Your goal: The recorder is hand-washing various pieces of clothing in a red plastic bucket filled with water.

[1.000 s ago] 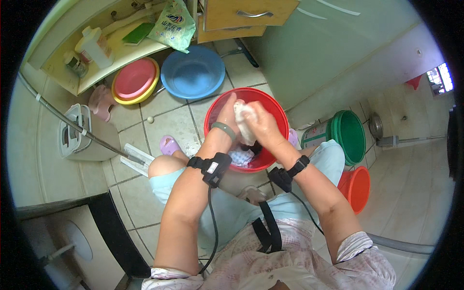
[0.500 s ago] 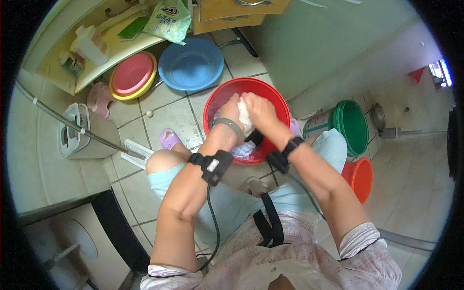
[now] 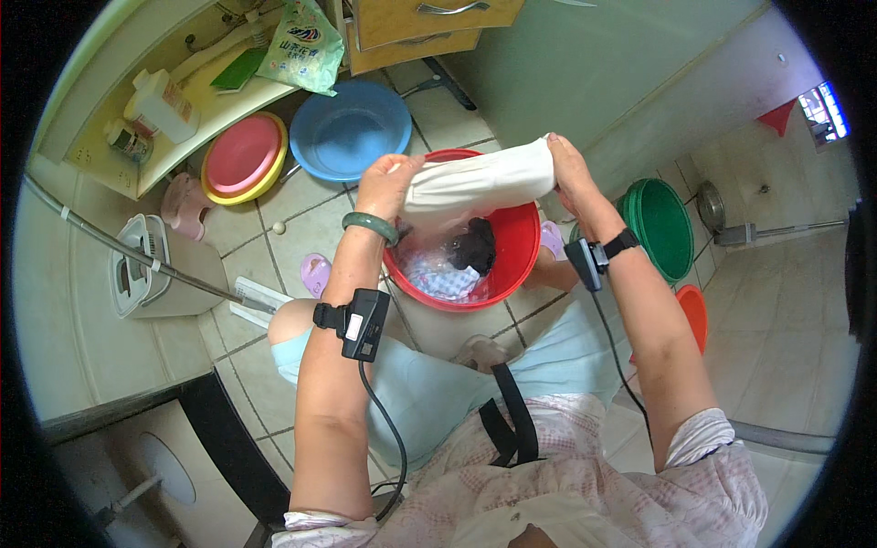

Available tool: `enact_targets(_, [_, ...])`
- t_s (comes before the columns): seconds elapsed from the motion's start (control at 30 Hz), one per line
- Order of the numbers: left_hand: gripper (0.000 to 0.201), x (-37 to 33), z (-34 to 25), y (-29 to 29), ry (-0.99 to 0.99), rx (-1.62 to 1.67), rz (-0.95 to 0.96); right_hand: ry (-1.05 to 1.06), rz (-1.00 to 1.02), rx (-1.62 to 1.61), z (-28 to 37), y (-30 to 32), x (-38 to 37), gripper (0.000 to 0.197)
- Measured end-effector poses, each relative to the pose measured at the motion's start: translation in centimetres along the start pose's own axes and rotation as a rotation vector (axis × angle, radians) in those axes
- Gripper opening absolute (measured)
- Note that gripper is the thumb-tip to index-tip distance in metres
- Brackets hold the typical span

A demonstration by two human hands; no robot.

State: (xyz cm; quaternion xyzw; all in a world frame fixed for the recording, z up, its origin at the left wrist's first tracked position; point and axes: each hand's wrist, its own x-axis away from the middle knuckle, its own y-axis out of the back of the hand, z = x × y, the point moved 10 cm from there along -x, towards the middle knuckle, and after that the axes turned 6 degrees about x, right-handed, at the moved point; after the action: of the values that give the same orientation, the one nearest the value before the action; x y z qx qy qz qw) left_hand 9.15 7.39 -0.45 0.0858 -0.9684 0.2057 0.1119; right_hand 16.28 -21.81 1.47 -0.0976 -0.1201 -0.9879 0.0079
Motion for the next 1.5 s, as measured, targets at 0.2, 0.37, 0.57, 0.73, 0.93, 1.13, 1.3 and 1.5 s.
enact_targets(0.2, [0.023, -1.6, -3.1, 2.0, -0.264, -0.134, -0.107, 0.292, 0.651, 0.944, 4.5, -8.2, 9.5, 0.042])
enact_targets(0.37, [0.031, 0.0, -1.8, -2.8, -0.149, -0.41, 0.142, 0.129, 0.417, 0.21, 4.1, -5.3, 5.3, 0.019])
enact_targets(0.57, [0.039, 4.0, 2.4, -7.6, 0.108, -0.38, 0.546, 0.157, 0.471, 0.138, 4.5, -6.6, 5.6, 0.019])
enact_targets(0.73, [0.033, 3.7, 2.4, -8.9, -0.136, -0.31, 0.557, 0.208, 0.599, 0.228, 4.1, -8.7, 5.8, 0.018])
enact_targets(0.93, [0.03, 2.3, 4.7, -7.5, 0.043, -0.303, 0.43, 0.295, 0.517, 0.258, 4.0, -9.2, 3.7, 0.031])
enact_targets(1.13, [0.036, 1.5, 5.8, -6.4, 0.225, 0.104, 0.185, 0.5, 0.195, 0.464, 3.8, -7.0, 2.1, 0.041])
enact_targets(1.3, [0.034, 1.1, 6.0, -6.6, 0.088, -0.105, 0.143, 0.059, 0.552, 0.108, -1.6, -11.7, 2.8, 0.027])
enact_targets(1.5, [0.033, 1.4, 6.3, -7.0, 0.177, -0.256, 0.11, 0.134, 0.569, 0.052, -1.0, -10.9, 2.8, 0.019])
